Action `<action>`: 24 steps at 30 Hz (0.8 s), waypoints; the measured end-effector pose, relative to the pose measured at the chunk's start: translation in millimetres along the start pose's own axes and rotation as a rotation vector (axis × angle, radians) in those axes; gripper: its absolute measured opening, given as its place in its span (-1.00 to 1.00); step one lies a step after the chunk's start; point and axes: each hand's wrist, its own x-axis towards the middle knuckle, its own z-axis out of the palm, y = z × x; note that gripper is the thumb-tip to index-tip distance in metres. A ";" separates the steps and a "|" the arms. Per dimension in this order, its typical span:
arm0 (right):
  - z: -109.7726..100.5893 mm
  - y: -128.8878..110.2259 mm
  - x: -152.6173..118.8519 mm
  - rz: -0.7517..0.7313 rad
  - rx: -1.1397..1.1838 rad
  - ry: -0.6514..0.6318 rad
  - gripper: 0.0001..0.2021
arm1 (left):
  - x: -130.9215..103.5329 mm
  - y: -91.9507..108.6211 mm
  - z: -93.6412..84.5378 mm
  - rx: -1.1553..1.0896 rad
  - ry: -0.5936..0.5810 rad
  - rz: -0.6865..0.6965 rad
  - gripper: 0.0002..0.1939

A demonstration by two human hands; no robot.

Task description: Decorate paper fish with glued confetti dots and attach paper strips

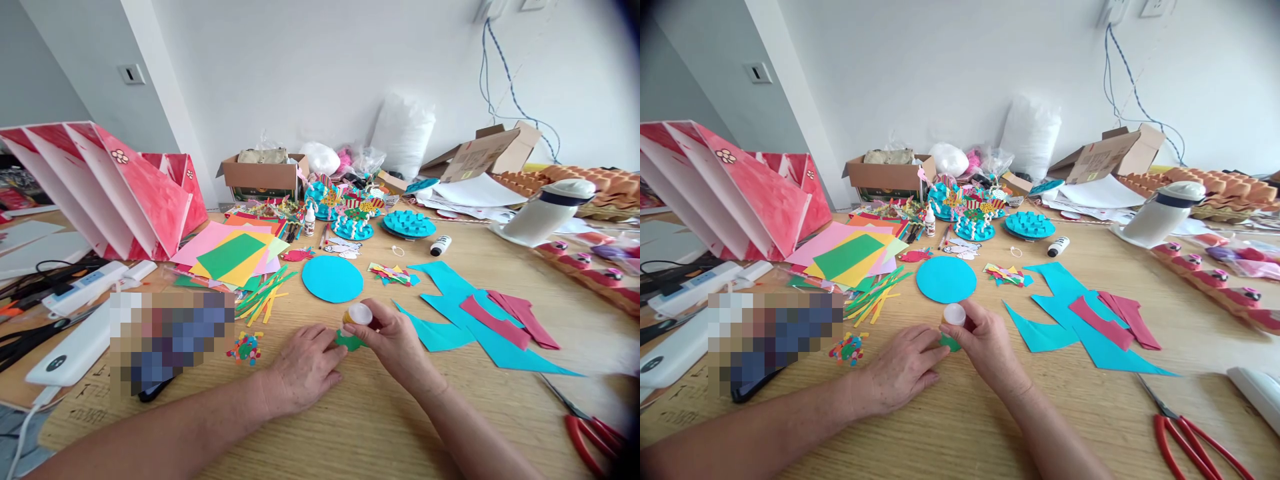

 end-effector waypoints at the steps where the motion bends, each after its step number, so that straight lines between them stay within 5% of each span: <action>1: 0.2 0.4 0.4 0.007 0.016 -0.005 -0.79 | 0.2 0.1 0.2 0.001 0.002 0.001 -0.68; 14: -12.1 1.4 0.3 0.052 0.103 -0.005 -0.74 | 0.0 2.2 2.6 0.024 -0.004 -0.012 -0.59; 24: -6.6 1.3 -0.8 0.000 -0.041 -0.035 -0.75 | -0.1 2.6 3.7 0.018 -0.005 -0.019 -0.58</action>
